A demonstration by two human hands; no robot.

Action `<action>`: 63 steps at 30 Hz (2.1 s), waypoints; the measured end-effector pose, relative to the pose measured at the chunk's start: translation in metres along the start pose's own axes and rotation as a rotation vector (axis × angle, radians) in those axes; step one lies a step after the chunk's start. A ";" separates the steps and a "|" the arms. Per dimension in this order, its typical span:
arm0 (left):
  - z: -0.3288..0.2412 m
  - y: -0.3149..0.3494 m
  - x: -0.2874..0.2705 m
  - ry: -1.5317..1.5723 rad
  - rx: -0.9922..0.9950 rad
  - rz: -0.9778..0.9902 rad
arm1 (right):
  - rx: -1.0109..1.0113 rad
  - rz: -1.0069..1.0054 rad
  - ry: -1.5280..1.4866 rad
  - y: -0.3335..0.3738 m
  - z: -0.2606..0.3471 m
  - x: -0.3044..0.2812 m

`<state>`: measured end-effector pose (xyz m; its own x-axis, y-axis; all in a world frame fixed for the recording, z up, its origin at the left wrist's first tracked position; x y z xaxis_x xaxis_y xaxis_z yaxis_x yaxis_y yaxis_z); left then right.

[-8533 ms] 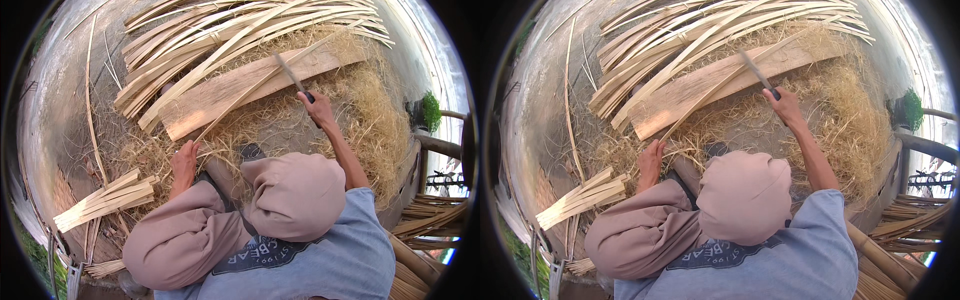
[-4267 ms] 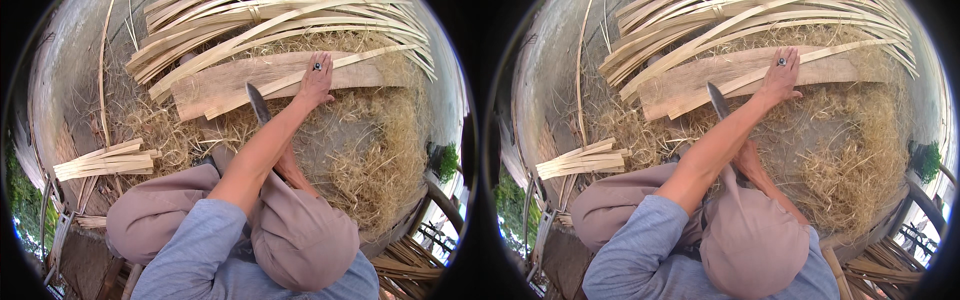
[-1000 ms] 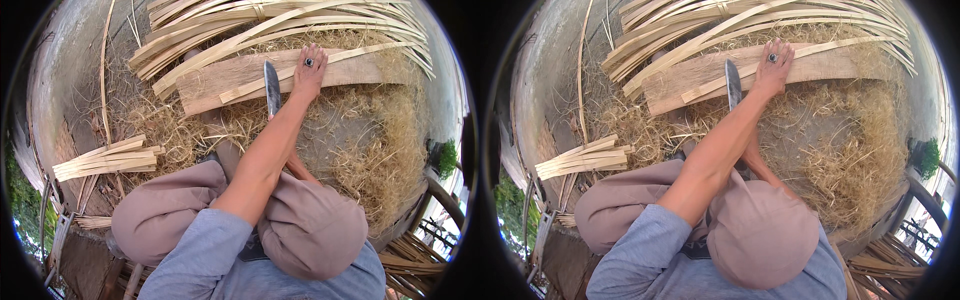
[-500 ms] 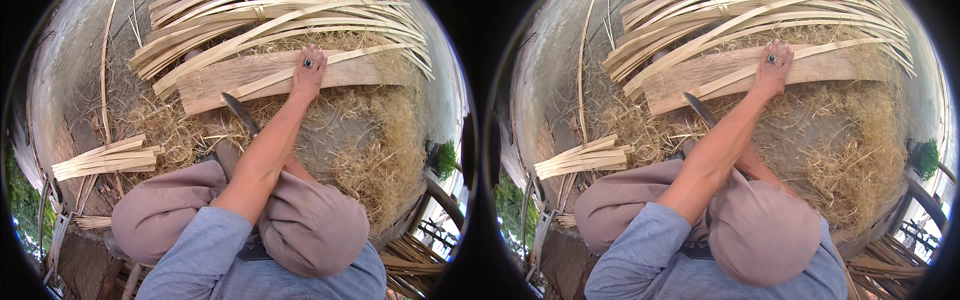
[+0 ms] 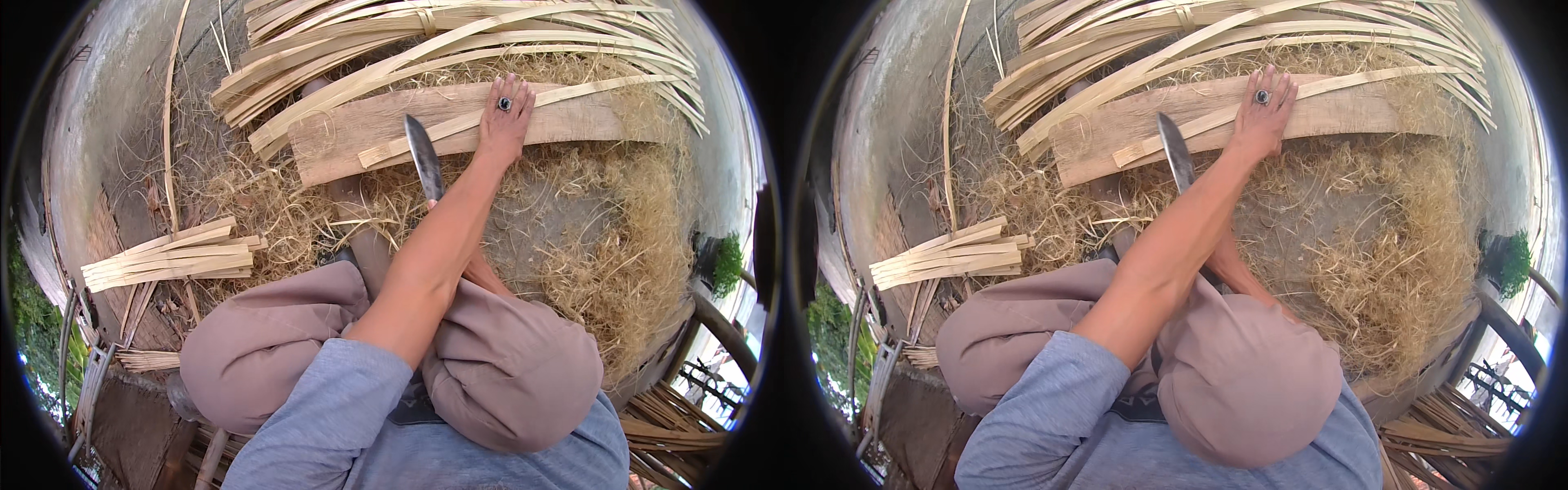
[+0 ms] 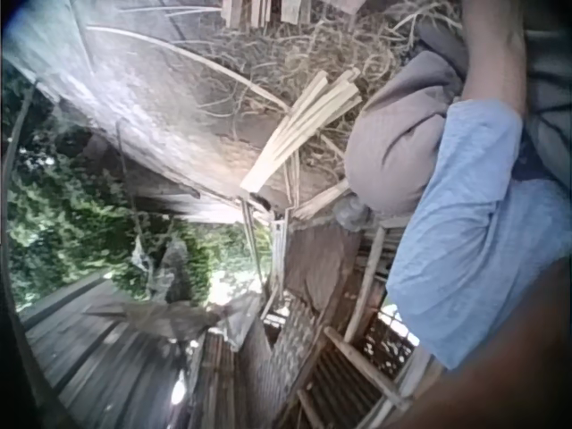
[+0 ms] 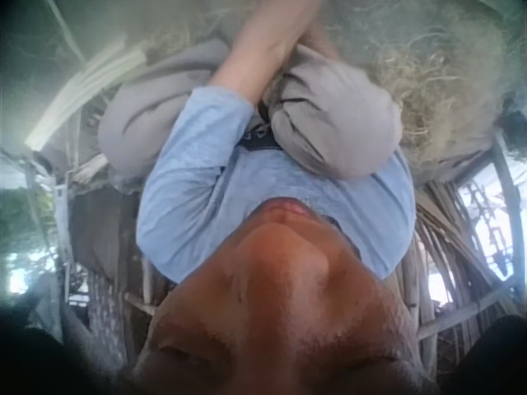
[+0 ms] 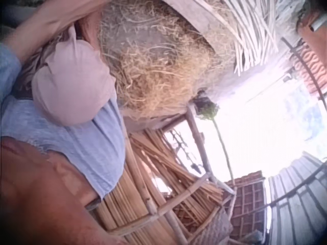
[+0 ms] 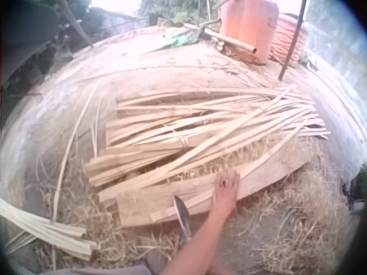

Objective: The person sits on the ground and uses a knife to split long bamboo strips into thinner slats. They repeatedly position each strip on a wooden board, strike it with the knife to split it, and place the finished slats into a pile.

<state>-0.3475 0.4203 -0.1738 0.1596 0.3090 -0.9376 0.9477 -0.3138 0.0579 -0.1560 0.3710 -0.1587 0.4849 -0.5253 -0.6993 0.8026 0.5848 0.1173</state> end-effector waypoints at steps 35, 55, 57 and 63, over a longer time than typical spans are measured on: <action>0.007 -0.001 -0.001 0.018 -0.023 0.040 | -0.240 -0.031 0.243 0.001 0.028 0.018; 0.001 -0.003 -0.002 -0.001 -0.016 0.047 | 0.008 -0.225 0.078 -0.004 0.007 -0.004; -0.001 -0.002 -0.001 0.015 -0.007 0.044 | -0.101 -0.185 0.233 -0.005 -0.003 0.003; -0.002 -0.002 -0.004 0.005 -0.002 0.039 | 0.091 -0.255 -0.064 0.001 -0.008 0.006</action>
<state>-0.3490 0.4213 -0.1699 0.1976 0.3007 -0.9330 0.9413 -0.3240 0.0950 -0.1548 0.3739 -0.1687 0.2817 -0.6877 -0.6691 0.9282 0.3721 0.0083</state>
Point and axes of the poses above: each hand's wrist, its own y-axis away from the middle knuckle, its own x-axis out of the palm, z = x × y, the point moved 7 cm from there along -y, towards the middle knuckle, and after that the axes turned 7 degrees about y, right-handed, at the moved point
